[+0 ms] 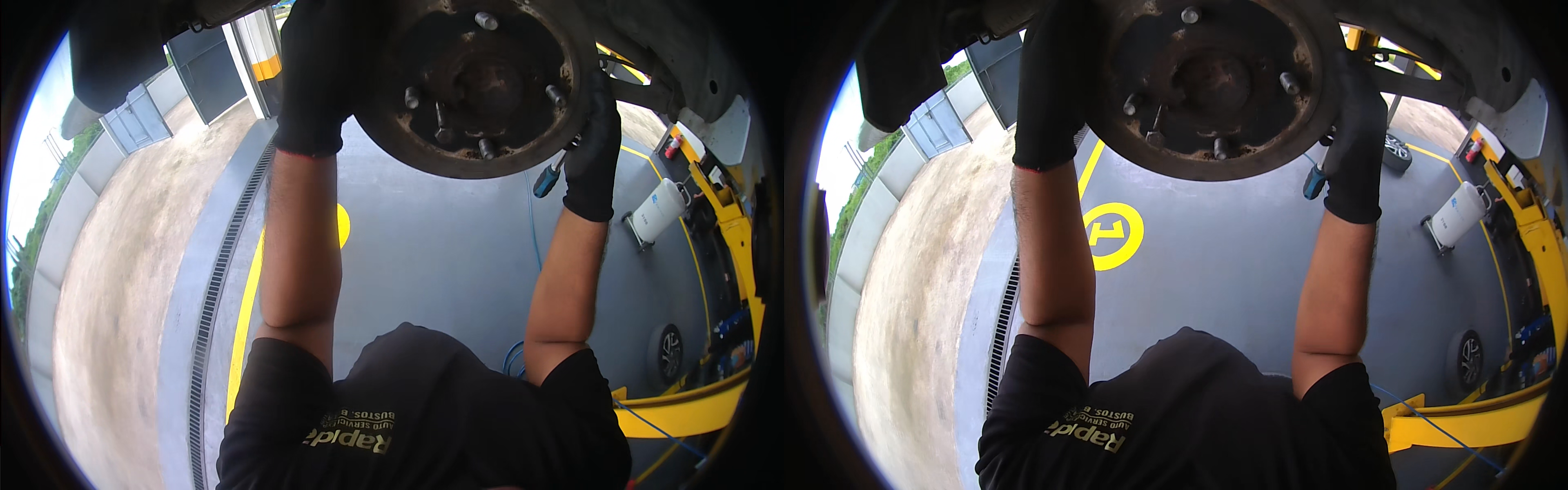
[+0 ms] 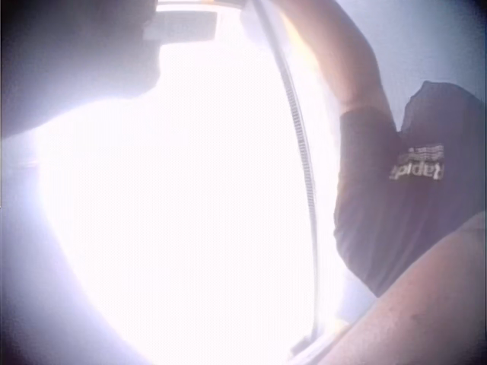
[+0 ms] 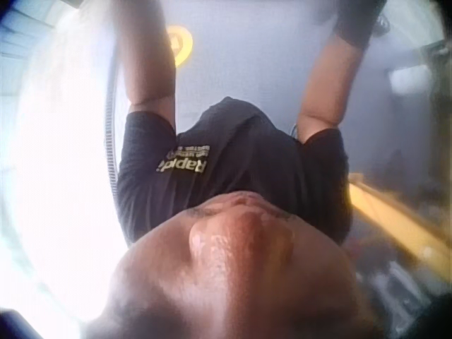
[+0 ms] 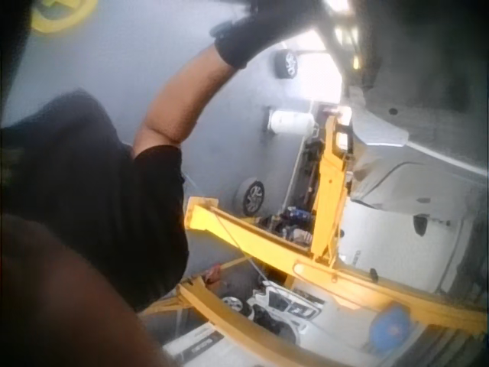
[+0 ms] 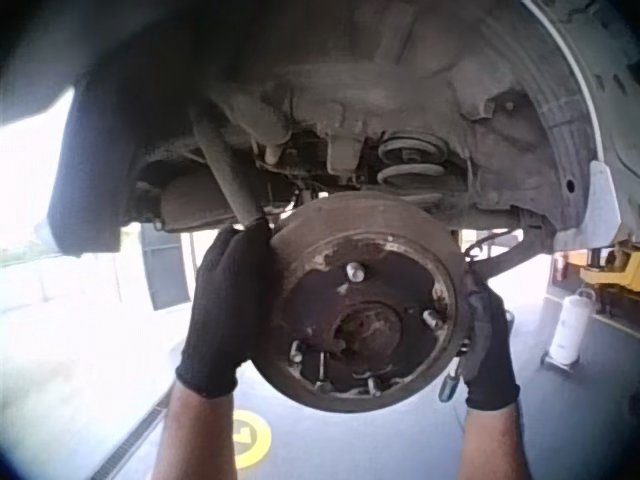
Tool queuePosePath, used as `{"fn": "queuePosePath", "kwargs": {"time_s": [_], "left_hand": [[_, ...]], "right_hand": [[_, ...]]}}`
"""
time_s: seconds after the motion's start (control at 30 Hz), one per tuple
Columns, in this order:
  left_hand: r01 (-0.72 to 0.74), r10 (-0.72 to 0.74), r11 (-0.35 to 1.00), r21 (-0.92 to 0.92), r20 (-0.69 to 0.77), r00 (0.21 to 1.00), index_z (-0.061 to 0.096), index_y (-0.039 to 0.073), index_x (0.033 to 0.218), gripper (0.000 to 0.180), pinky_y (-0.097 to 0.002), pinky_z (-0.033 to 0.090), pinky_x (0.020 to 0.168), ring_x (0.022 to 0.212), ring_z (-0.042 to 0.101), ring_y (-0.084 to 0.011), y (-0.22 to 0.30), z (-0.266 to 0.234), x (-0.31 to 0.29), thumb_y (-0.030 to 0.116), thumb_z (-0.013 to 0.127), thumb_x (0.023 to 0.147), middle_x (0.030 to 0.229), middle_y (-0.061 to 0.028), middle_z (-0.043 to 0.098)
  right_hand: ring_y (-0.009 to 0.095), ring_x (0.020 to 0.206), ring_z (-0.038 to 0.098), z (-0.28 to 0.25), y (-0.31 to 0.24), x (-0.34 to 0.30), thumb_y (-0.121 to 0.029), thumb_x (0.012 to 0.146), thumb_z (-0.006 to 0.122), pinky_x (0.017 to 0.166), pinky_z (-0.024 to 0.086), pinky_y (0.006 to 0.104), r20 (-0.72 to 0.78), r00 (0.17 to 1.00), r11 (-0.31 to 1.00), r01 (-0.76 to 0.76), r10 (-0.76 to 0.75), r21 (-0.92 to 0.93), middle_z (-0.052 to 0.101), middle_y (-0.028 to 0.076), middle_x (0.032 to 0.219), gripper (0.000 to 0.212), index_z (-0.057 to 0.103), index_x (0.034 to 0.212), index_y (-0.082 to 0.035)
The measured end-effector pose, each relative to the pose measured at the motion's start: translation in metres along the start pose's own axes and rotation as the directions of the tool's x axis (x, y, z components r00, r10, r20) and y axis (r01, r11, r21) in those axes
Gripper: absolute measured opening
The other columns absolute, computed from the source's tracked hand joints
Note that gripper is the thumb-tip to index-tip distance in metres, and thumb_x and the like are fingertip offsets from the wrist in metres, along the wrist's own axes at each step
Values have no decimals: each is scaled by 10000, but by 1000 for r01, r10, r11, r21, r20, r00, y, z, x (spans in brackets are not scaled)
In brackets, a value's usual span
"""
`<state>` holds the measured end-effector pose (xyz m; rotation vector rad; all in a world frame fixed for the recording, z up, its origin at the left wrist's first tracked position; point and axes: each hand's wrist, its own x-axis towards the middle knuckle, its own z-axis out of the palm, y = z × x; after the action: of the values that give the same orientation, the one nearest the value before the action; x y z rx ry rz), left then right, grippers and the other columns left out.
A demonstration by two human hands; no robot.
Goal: The person retrieves a socket and ratchet from a tool chest, then uses them to loosen and remove bolts from a car's brake rotor. The rotor is detached and placed on the floor. The person then removes the remaining bolts from the hub.
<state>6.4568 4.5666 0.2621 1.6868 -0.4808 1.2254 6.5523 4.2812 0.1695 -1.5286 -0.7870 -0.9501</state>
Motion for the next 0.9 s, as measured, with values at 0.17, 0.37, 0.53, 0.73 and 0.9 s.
{"fn": "queuePosePath", "kwargs": {"time_s": [0.17,0.37,0.53,0.73,0.9], "left_hand": [[-262,258,911,319,56,964,677,-53,1218,292,-349,524,822,965,643,-179,-5,-1,3,145,498,1100,1049,-119,690],[-66,67,997,-41,22,997,674,-58,1257,286,-323,519,826,1006,637,-161,-6,-2,0,155,576,1092,1094,-93,688],[215,-224,943,-255,-6,975,693,-29,1252,273,-288,514,825,955,646,-139,10,4,7,173,593,1096,1033,-68,702],[-247,246,965,88,28,969,670,3,1324,319,-341,527,908,1030,658,-206,-35,-10,10,101,658,1022,1118,-102,703],[-395,383,901,180,100,918,664,-15,1324,325,-346,528,902,1031,652,-216,-24,-10,-9,78,656,1013,1136,-114,690]], "right_hand": [[282,1398,560,-19,44,-12,-209,1135,425,1190,437,424,-40,999,977,-9,18,212,553,163,1543,479,482,1546,31],[264,1247,657,13,-17,18,-266,1112,509,1056,505,371,-72,884,799,-380,462,466,692,158,1354,440,620,1407,42],[292,1304,625,-4,11,-2,-164,1099,508,1114,485,398,54,980,949,198,-190,-246,631,182,1434,421,567,1453,57],[326,1355,589,-9,10,8,-24,1037,585,1143,472,414,150,915,825,403,-375,-397,604,201,1472,465,531,1492,55],[297,1378,569,-24,-4,19,-113,1097,518,1175,447,390,112,984,931,171,-142,-322,589,178,1498,448,507,1511,58]]}}
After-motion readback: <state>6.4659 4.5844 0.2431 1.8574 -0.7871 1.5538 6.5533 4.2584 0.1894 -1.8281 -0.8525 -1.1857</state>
